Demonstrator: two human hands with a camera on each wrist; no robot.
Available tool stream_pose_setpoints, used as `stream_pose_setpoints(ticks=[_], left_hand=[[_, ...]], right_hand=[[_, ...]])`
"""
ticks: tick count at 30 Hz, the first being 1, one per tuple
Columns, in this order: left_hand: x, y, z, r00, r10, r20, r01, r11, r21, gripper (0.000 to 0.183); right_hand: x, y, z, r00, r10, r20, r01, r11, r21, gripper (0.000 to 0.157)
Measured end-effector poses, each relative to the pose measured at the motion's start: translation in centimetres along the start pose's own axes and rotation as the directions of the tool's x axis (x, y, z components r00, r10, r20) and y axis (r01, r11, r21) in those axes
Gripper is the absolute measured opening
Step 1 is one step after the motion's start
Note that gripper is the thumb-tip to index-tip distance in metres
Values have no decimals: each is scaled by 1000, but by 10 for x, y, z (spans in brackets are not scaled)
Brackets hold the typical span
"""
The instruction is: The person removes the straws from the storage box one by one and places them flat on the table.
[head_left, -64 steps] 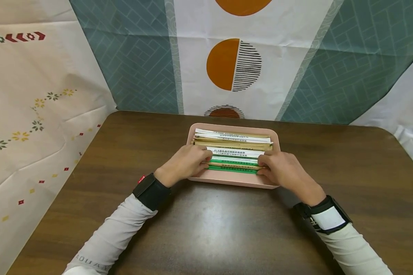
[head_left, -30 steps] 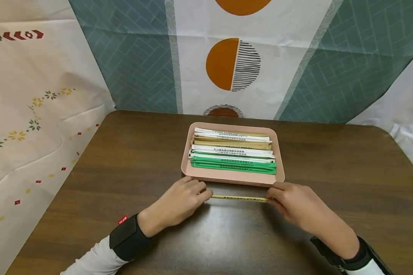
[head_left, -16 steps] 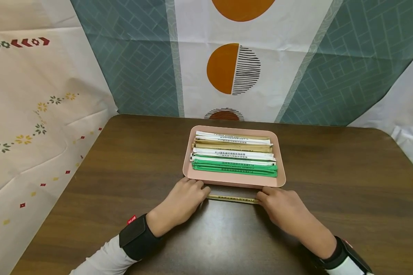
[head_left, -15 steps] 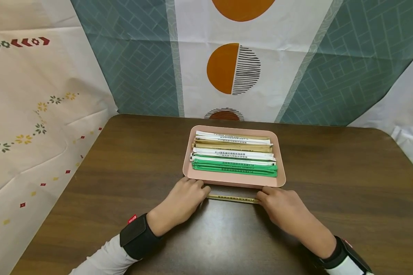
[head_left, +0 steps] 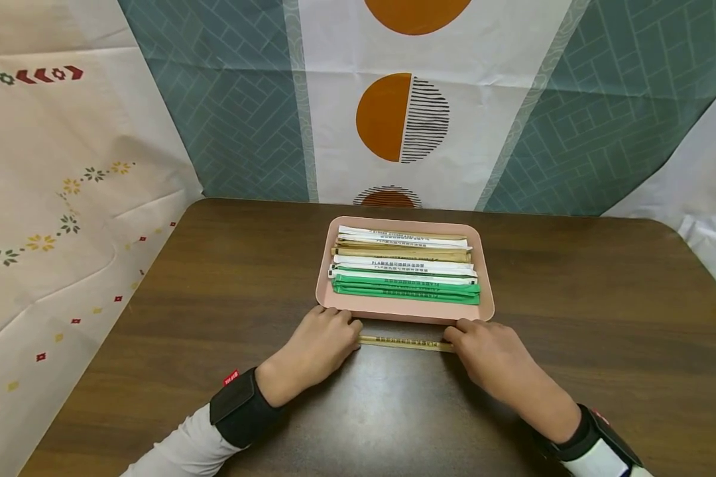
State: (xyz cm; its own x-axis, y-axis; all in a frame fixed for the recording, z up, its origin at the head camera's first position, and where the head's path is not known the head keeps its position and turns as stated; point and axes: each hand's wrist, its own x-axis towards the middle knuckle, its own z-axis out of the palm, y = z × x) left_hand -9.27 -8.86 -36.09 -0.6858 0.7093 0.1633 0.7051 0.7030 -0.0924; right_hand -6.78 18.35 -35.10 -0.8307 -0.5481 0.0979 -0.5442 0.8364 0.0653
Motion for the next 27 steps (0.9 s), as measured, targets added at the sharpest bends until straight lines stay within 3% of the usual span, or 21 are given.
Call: stream_pose_setpoints(ticks=[6,12,15,20,27], left_hand=[[5,-3,-8,1000,17,-10,-18,997,-71,21],[23,-24,-41,994,1,-110,-15,992,-126,20],[35,-42,-43,993,-7,-114,-11,988,-153,14],[48,-63,-32,998,-53,-37,43,974,-221,13],[66,-72,-12,997,-20,68,35,974,-224,16]], right_hand=[[-1,4,-2,1000,12,-9,-12,1000,12,20],[3,17,-11,981,-5,-196,27,994,109,21],[8,29,-15,973,19,-229,9,993,120,20],[19,44,-16,984,85,-157,-63,987,145,18],[42,55,-15,991,133,22,-135,979,151,21]])
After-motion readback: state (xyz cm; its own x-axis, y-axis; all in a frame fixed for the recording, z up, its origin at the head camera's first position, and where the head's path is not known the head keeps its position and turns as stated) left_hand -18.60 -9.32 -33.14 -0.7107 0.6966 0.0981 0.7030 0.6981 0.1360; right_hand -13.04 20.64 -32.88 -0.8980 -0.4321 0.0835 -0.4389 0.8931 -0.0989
